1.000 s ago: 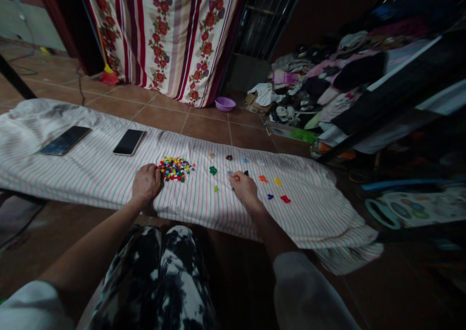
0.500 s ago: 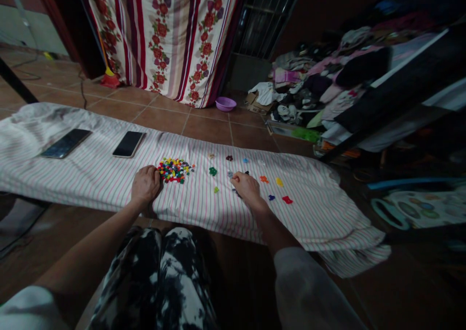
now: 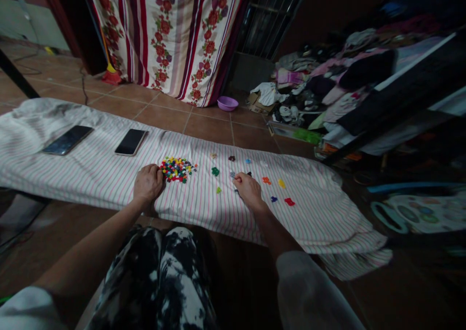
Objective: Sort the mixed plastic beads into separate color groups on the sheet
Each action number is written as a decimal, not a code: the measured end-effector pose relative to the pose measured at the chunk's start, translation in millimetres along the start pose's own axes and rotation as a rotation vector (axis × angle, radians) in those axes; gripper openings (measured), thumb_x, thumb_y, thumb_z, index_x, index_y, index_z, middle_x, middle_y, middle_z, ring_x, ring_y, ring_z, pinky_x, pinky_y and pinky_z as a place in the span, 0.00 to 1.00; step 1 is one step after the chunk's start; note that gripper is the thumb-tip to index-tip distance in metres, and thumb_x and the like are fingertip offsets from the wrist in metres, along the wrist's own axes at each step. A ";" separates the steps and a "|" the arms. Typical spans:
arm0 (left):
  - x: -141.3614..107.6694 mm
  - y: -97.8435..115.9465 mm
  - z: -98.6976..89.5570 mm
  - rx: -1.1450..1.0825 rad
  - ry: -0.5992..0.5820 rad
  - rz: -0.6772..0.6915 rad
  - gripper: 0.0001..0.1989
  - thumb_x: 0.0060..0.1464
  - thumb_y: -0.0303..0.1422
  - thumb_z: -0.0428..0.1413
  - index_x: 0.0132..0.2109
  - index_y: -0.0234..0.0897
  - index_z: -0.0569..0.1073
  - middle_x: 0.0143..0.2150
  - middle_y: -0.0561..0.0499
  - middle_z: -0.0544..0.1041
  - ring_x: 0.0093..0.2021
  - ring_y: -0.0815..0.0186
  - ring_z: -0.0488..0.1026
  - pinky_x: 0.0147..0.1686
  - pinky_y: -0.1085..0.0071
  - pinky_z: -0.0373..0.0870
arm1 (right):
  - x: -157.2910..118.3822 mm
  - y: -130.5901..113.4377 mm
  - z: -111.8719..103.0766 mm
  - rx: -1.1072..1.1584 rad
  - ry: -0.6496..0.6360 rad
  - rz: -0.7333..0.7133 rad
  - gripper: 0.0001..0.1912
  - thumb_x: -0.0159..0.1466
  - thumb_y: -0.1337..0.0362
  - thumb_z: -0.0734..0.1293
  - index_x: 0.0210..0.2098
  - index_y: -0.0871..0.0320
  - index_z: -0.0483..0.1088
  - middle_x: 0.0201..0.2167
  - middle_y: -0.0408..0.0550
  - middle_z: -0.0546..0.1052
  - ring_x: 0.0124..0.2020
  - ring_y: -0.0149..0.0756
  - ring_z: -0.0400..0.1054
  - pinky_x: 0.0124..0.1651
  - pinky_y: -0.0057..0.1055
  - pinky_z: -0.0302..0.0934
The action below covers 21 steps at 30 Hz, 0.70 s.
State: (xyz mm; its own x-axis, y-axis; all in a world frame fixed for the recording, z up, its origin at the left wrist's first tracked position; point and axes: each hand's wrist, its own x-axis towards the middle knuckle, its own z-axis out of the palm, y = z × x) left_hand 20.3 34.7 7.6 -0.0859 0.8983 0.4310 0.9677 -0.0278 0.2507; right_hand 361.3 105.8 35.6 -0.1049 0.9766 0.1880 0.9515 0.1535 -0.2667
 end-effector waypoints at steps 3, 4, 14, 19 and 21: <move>-0.1 1.0 0.8 -0.007 0.018 -0.035 0.09 0.54 0.32 0.44 0.36 0.37 0.69 0.42 0.39 0.72 0.47 0.52 0.67 0.47 0.54 0.62 | -0.2 0.7 2.4 0.029 0.038 -0.022 0.10 0.60 0.67 0.62 0.37 0.55 0.74 0.34 0.46 0.78 0.35 0.35 0.69 0.35 0.28 0.55; 0.1 1.4 0.6 -0.014 0.019 -0.044 0.09 0.55 0.32 0.44 0.37 0.37 0.68 0.42 0.39 0.72 0.47 0.52 0.67 0.47 0.54 0.62 | 0.0 0.4 3.1 0.036 0.052 -0.025 0.11 0.60 0.67 0.61 0.37 0.55 0.74 0.35 0.46 0.78 0.36 0.35 0.69 0.36 0.28 0.56; 1.0 4.0 -3.4 -0.027 0.030 -0.064 0.11 0.57 0.33 0.43 0.36 0.37 0.69 0.41 0.39 0.73 0.45 0.52 0.68 0.45 0.55 0.63 | 3.6 -7.1 4.0 0.051 0.071 -0.027 0.10 0.59 0.68 0.60 0.35 0.55 0.73 0.36 0.46 0.77 0.35 0.35 0.69 0.36 0.29 0.57; 1.4 5.1 -4.8 -0.021 0.009 -0.066 0.13 0.58 0.33 0.42 0.37 0.35 0.70 0.42 0.38 0.73 0.45 0.53 0.68 0.45 0.56 0.63 | 0.9 -8.3 4.1 0.042 0.056 -0.013 0.08 0.60 0.66 0.61 0.35 0.55 0.72 0.35 0.45 0.77 0.36 0.35 0.69 0.36 0.29 0.56; 1.7 5.5 -5.2 -0.031 0.012 -0.083 0.13 0.58 0.33 0.42 0.38 0.35 0.70 0.42 0.38 0.73 0.45 0.53 0.68 0.45 0.56 0.63 | -0.7 -8.6 3.8 0.036 0.058 -0.013 0.08 0.60 0.66 0.61 0.35 0.55 0.72 0.35 0.45 0.76 0.36 0.35 0.69 0.36 0.29 0.56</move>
State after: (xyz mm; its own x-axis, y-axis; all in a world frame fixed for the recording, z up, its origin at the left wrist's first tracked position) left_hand 24.2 33.8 14.2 -0.1690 0.8927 0.4178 0.9492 0.0333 0.3128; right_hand 352.1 104.4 34.2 -0.0992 0.9642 0.2458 0.9389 0.1725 -0.2977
